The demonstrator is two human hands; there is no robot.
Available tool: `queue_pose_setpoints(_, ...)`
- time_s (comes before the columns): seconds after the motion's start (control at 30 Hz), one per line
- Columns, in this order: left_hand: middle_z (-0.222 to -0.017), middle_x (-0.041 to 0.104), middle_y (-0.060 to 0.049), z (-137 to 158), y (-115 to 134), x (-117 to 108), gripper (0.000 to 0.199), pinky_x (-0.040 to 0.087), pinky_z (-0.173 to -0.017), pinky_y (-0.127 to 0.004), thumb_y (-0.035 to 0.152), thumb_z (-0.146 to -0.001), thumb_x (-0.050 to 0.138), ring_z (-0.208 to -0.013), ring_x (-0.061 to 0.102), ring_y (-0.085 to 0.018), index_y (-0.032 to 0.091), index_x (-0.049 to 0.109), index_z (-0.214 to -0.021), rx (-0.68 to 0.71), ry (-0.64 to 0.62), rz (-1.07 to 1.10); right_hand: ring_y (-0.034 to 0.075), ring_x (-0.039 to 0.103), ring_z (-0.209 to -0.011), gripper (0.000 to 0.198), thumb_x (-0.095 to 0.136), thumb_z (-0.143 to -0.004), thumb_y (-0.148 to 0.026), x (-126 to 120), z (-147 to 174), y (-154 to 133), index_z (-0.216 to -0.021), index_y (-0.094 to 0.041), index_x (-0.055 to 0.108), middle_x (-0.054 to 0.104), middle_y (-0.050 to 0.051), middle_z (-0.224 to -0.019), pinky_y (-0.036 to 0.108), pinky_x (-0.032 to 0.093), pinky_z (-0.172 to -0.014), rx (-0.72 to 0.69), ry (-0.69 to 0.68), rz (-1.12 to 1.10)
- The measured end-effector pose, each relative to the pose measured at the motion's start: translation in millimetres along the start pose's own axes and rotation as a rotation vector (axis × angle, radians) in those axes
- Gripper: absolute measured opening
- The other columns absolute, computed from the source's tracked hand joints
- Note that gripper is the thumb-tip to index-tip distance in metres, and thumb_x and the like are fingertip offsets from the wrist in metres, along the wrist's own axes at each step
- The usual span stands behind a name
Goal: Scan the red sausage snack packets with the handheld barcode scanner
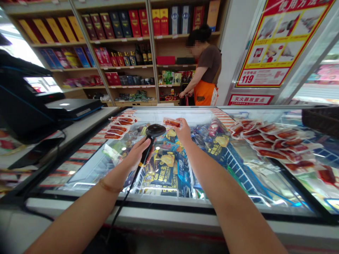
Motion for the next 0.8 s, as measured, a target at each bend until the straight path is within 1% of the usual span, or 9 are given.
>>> queue_pose_setpoints(0.1, -0.06, 0.055, 0.005, 0, 0, 1, 0.047, 0.034, -0.032, -0.021, 0.061, -0.074, 0.064, -0.034, 0.047, -0.008, 0.02, 0.05, -0.09, 0.006, 0.012, -0.012, 0.023, 0.062, -0.093, 0.038, 0.061, -0.07, -0.027, 0, -1, 6, -0.107, -0.019, 0.058, 0.067, 0.006, -0.102, 0.039, 0.047, -0.089, -0.009, -0.001, 0.048)
queue_pose_setpoints(0.17, -0.061, 0.054, 0.005, 0, 1, 0, 0.046, 0.034, -0.032, -0.021, 0.061, -0.074, 0.063, -0.034, 0.046, -0.008, 0.02, 0.049, -0.088, 0.016, 0.064, -0.035, 0.025, 0.061, -0.102, 0.039, 0.058, -0.071, -0.024, 0, -1, 8, -0.109, -0.018, 0.059, 0.067, 0.009, -0.11, 0.042, 0.044, -0.096, -0.024, 0.002, 0.103)
queue_pose_setpoints(0.23, -0.061, 0.054, 0.006, 2, 6, -4, 0.046, 0.034, -0.032, -0.021, 0.061, -0.074, 0.062, -0.033, 0.047, -0.008, 0.02, 0.048, -0.087, 0.019, 0.169, -0.056, 0.027, 0.059, -0.109, 0.04, 0.056, -0.072, -0.021, -1, 0, 8, -0.111, -0.016, 0.061, 0.065, 0.012, -0.115, 0.044, 0.041, -0.101, -0.036, 0.011, 0.154)
queue_pose_setpoints(0.3, -0.061, 0.053, 0.006, 8, 15, -12, 0.044, 0.034, -0.031, -0.021, 0.061, -0.076, 0.06, -0.033, 0.047, -0.008, 0.02, 0.047, -0.085, 0.009, 0.287, -0.047, 0.028, 0.058, -0.11, 0.041, 0.056, -0.072, -0.021, 1, 0, 6, -0.111, -0.015, 0.062, 0.065, 0.013, -0.114, 0.046, 0.04, -0.102, -0.039, 0.01, 0.19)
queue_pose_setpoints(0.4, -0.06, 0.054, 0.006, 22, 35, -33, 0.042, 0.036, -0.032, -0.021, 0.061, -0.078, 0.057, -0.033, 0.047, -0.008, 0.021, 0.045, -0.084, 0.017, 0.388, 0.011, 0.027, 0.06, -0.107, 0.04, 0.058, -0.072, -0.023, 19, -6, -6, -0.111, -0.016, 0.063, 0.066, 0.011, -0.113, 0.045, 0.042, -0.1, -0.05, -0.03, 0.187)
queue_pose_setpoints(0.47, -0.06, 0.054, 0.006, 34, 50, -55, 0.042, 0.035, -0.031, -0.021, 0.06, -0.078, 0.057, -0.033, 0.047, -0.008, 0.021, 0.045, -0.084, 0.052, 0.442, 0.018, 0.025, 0.06, -0.108, 0.04, 0.059, -0.073, -0.023, 45, -13, -23, -0.113, -0.018, 0.063, 0.066, 0.009, -0.115, 0.043, 0.043, -0.1, -0.079, -0.082, 0.156)
queue_pose_setpoints(0.57, -0.059, 0.054, 0.007, 56, 66, -96, 0.041, 0.033, -0.03, -0.02, 0.06, -0.078, 0.057, -0.031, 0.047, -0.008, 0.021, 0.045, -0.084, 0.089, 0.571, -0.011, 0.023, 0.06, -0.109, 0.041, 0.06, -0.073, -0.021, 104, -23, -56, -0.113, -0.017, 0.063, 0.066, 0.008, -0.116, 0.04, 0.043, -0.101, -0.099, -0.182, 0.094)
queue_pose_setpoints(0.7, -0.06, 0.054, 0.007, 87, 73, -144, 0.043, 0.033, -0.029, -0.02, 0.062, -0.077, 0.056, -0.032, 0.047, -0.008, 0.021, 0.046, -0.085, 0.092, 0.7, -0.012, 0.022, 0.062, -0.103, 0.04, 0.063, -0.072, -0.021, 193, -24, -94, -0.112, -0.02, 0.064, 0.069, 0.006, -0.11, 0.038, 0.046, -0.096, 0.003, -0.261, 0.006)
queue_pose_setpoints(0.8, -0.061, 0.053, 0.006, 106, 74, -168, 0.043, 0.033, -0.029, -0.02, 0.061, -0.077, 0.056, -0.032, 0.047, -0.008, 0.02, 0.048, -0.087, 0.095, 0.767, -0.027, 0.021, 0.061, -0.105, 0.04, 0.064, -0.073, -0.022, 240, -15, -109, -0.114, -0.024, 0.064, 0.069, 0.003, -0.109, 0.039, 0.044, -0.098, 0.042, -0.304, -0.004)
Point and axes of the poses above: each hand's wrist, its own z-axis away from the middle knuckle, its own x-axis out of the palm, y = z × x, the point moved 3 cm from there along -z, towards the middle knuckle
